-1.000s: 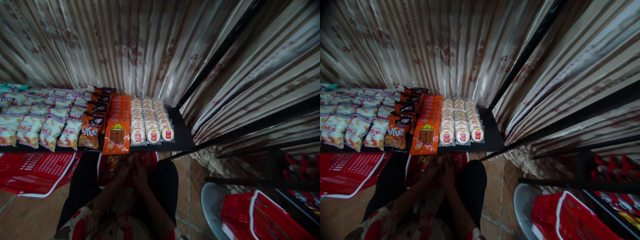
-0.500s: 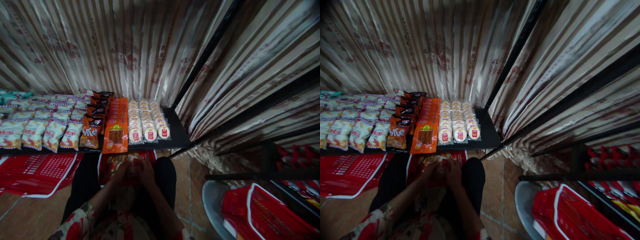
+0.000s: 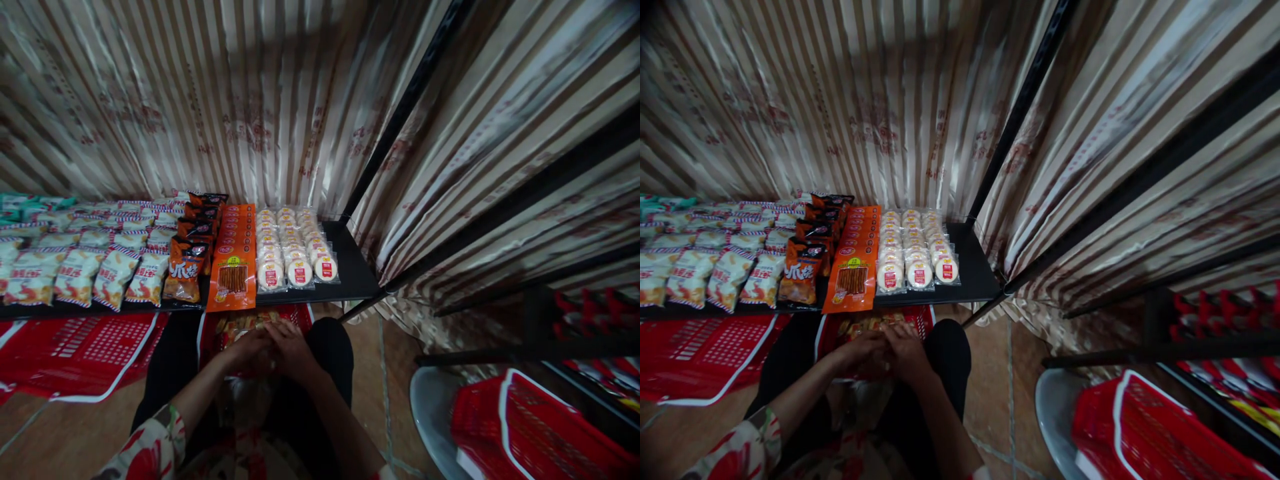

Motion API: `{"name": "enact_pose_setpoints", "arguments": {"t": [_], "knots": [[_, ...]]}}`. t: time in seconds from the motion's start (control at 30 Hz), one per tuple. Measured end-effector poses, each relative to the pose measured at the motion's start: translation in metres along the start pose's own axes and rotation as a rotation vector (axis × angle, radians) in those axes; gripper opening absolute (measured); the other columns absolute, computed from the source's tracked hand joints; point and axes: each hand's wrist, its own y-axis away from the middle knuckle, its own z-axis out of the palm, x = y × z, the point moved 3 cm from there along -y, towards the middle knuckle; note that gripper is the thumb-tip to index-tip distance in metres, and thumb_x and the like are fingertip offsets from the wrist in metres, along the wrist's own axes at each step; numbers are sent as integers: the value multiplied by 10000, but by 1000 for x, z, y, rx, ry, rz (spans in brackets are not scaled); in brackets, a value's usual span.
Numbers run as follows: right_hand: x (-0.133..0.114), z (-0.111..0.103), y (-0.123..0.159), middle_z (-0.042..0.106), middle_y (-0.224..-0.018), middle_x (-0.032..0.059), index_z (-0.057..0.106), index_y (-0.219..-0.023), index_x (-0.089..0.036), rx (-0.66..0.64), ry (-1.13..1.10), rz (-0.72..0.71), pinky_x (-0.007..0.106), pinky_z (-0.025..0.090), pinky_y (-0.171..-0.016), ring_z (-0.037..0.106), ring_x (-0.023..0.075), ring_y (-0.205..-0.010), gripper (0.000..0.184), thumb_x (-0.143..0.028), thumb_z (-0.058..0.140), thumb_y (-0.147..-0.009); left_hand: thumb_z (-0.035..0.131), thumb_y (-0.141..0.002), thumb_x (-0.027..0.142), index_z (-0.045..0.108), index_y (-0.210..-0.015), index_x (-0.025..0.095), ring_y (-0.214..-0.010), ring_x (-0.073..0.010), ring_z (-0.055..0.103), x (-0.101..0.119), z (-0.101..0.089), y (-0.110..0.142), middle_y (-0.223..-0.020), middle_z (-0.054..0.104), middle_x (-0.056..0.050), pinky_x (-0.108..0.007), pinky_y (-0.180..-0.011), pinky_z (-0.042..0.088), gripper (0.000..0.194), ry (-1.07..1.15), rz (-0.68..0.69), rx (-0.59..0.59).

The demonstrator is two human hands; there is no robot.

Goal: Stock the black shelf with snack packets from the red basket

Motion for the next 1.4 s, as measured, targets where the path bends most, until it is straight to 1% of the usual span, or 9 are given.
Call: {"name": "enact_pose_setpoints", "arguments": {"t": [0.07,0.17,0.23,0.43,0.63,0.87,1.1,1.23,1.4], "knots": [[3,-4,2,534,-1224,86,396,-1320,-213,41,-41,17,399,307,-984,420,246,-1159,576,-209,545,-763,559,-651,344,682,-814,158,-894,-234,570,9,-2,6,-901,685,-53,-320,-823,416,276,-1,-25,29],[12,-11,6,578,-1099,90,473,-1260,-184,123,-118,87,336,376,-922,499,221,-1044,530,-235,581,-744,586,-645,356,686,-837,181,-884,-227,573,21,-8,13,-903,684,-42,-303,-790,423,277,51,-77,178],[18,-16,9,591,-1035,73,515,-1216,-201,187,-173,156,310,411,-875,533,207,-978,493,-264,599,-735,604,-633,358,685,-858,186,-882,-220,573,29,-9,16,-913,680,-39,-292,-772,426,295,75,-88,230],[33,-29,18,603,-960,40,606,-1051,-220,360,-328,273,275,442,-820,572,173,-884,324,-307,590,-738,618,-638,365,668,-886,177,-814,-179,571,46,-2,14,-867,670,-26,-247,-703,413,314,137,-14,190],[50,-37,20,631,-957,54,611,-1001,-190,528,-485,406,294,459,-798,585,189,-873,321,-352,577,-726,637,-631,336,600,-995,161,-730,-140,549,54,13,0,-850,645,-20,-221,-613,383,405,143,70,139],[72,-41,21,654,-948,55,601,-1015,-182,629,-578,432,313,476,-781,599,194,-846,373,-414,566,-724,565,-640,294,597,-784,134,-540,-84,428,74,33,-23,-585,511,52,-194,-504,322,217,33,122,303],[94,-45,25,636,-1047,75,540,-1121,-179,678,-572,412,336,471,-836,598,202,-920,458,-420,555,-732,515,-690,244,586,-872,149,-585,-99,496,81,44,-49,-675,582,21,-201,-561,388,217,-2,216,329],[98,-58,30,605,-1108,96,521,-1168,-172,713,-366,384,378,446,-881,553,233,-1009,512,-395,591,-713,491,-718,233,594,-913,155,-598,-115,521,88,47,-62,-710,596,2,-222,-587,412,234,-157,275,376],[99,-73,30,579,-1126,103,402,-1289,-177,718,-130,379,408,428,-887,522,251,-1038,635,-358,601,-714,460,-745,189,575,-984,159,-580,-109,529,109,54,-75,-750,604,-4,-222,-600,419,267,-257,258,422]]}}
